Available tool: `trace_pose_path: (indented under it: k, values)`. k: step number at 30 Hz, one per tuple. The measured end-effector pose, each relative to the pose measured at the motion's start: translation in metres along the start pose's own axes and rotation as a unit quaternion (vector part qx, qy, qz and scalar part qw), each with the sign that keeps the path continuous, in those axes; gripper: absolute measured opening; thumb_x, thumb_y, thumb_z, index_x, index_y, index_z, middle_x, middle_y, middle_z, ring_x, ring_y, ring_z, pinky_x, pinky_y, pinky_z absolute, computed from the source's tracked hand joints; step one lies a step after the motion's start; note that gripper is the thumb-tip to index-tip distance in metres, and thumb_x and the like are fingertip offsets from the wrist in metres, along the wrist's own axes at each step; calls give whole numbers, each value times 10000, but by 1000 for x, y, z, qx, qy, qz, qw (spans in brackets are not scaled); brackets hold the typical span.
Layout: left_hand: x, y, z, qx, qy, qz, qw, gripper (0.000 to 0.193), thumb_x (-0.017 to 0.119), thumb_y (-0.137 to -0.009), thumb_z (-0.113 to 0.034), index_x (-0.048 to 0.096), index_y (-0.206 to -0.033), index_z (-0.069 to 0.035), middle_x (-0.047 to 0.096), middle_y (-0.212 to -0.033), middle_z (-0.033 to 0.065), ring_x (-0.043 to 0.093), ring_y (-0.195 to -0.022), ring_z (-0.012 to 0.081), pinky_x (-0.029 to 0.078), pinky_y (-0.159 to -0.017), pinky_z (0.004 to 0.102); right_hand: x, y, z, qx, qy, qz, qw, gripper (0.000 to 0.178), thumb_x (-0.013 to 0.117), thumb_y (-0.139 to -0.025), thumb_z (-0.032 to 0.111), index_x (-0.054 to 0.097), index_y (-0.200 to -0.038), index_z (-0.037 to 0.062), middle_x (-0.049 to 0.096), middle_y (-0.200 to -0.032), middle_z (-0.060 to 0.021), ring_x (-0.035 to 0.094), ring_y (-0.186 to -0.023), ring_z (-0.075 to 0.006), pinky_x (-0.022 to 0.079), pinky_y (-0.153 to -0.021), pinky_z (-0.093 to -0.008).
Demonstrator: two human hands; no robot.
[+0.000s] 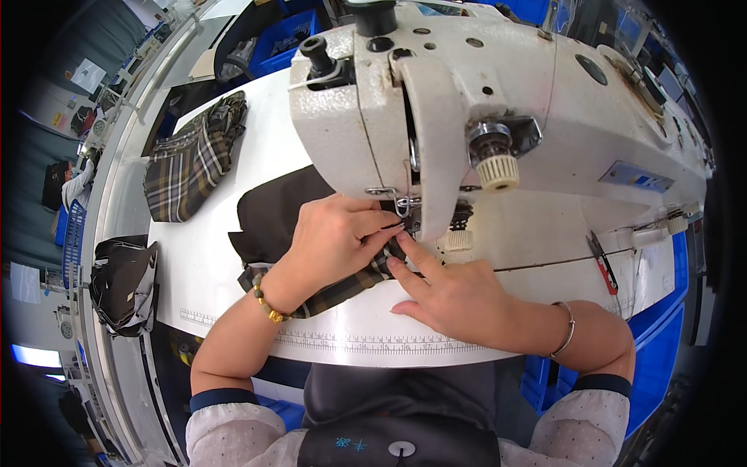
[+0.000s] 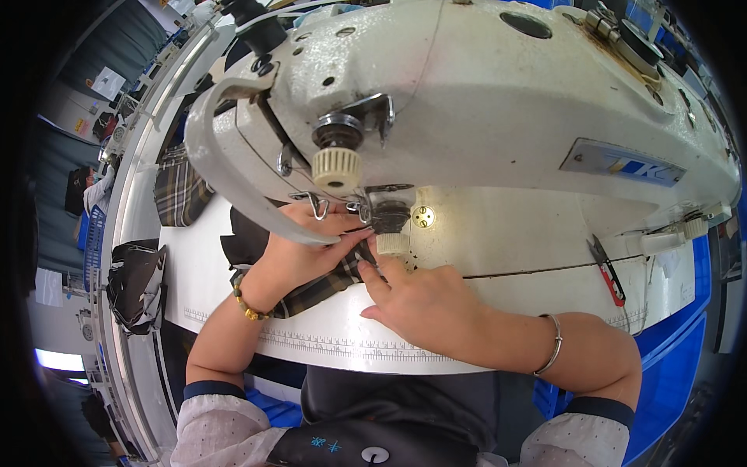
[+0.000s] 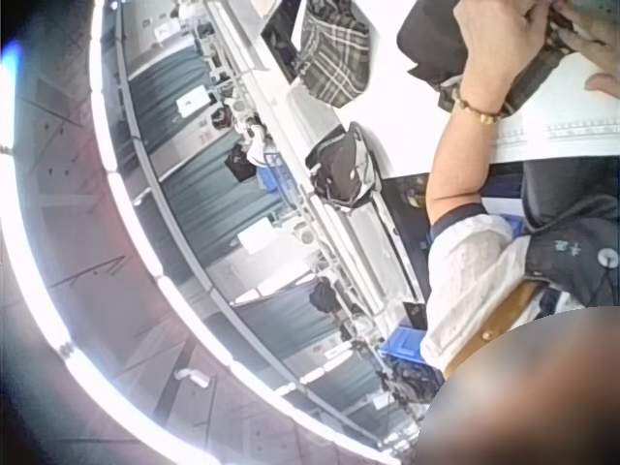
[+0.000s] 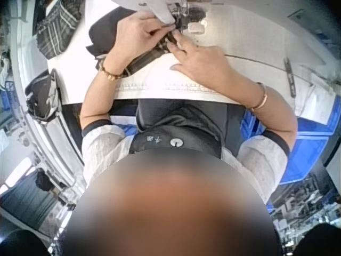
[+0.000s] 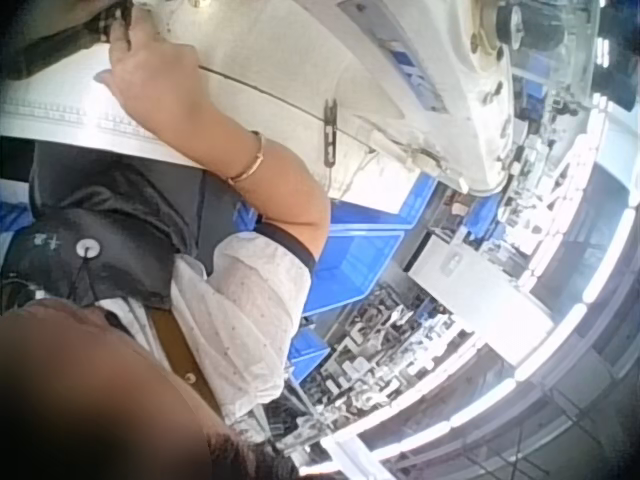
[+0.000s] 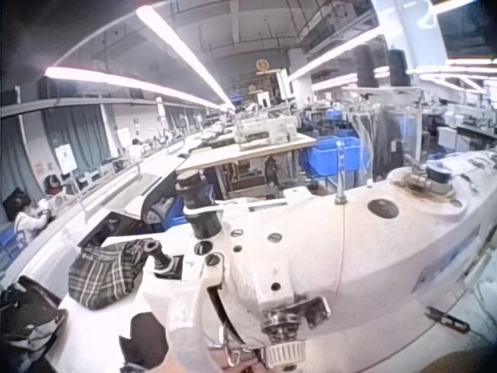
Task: Sewing together components of a leather or fabric bag using an industrial sewing machine.
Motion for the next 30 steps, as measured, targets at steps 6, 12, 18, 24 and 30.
trace_pose_path:
  k: [6, 12, 18, 24, 30]
  values:
    - [2, 3, -19, 78, -118, -2, 990, 214, 728, -702, -121, 760, -914, -120, 598, -850, -6, 631, -736, 184, 533, -576, 312, 0, 1, 0, -11, 0, -14, 1000, 582, 769, -816, 479, 699, -1218, 64, 620, -1335, -169, 596, -511, -137, 445, -418, -281]
    - [2, 10, -38, 62, -135, 85, 985, 259, 679, -734, -115, 713, -968, -10, 539, -857, 43, 583, -799, 199, 518, -640, 324, 1, 2, 4, -59, 22, -37, 997, 559, 775, -815, 422, 699, -1184, 10, 652, -1279, -174, 579, -491, -146, 461, -421, -283]
    - [2, 13, -39, 52, -127, 85, 987, 289, 679, -739, -116, 721, -1007, -15, 528, -856, 41, 569, -803, 199, 507, -643, 320, -2, 0, 5, -81, -15, -15, 997, 527, 701, -882, 372, 673, -1163, -73, 658, -1227, -242, 639, -543, -170, 514, -457, -293]
    - [3, 15, -38, 51, -116, 71, 989, 317, 675, -736, -120, 715, -1031, -12, 517, -853, 45, 562, -800, 201, 502, -640, 323, -2, 2, 8, -100, -41, -25, 994, 558, 714, -868, 402, 673, -1163, -71, 658, -1221, -242, 652, -553, -185, 513, -457, -295]
    - [4, 15, -41, 48, -125, 77, 988, 303, 670, -745, -118, 703, -1024, -3, 510, -852, 50, 561, -801, 204, 499, -639, 322, -1, 2, 8, -96, -47, -12, 994, 579, 723, -861, 425, 675, -1161, -68, 659, -1203, -234, 654, -552, -188, 514, -455, -300]
Point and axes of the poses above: each hand's wrist, its own y-axis away from the middle knuckle, its own x-axis out of the palm, z = x × y, the point moved 4 cm from there along -y, towards the middle knuckle
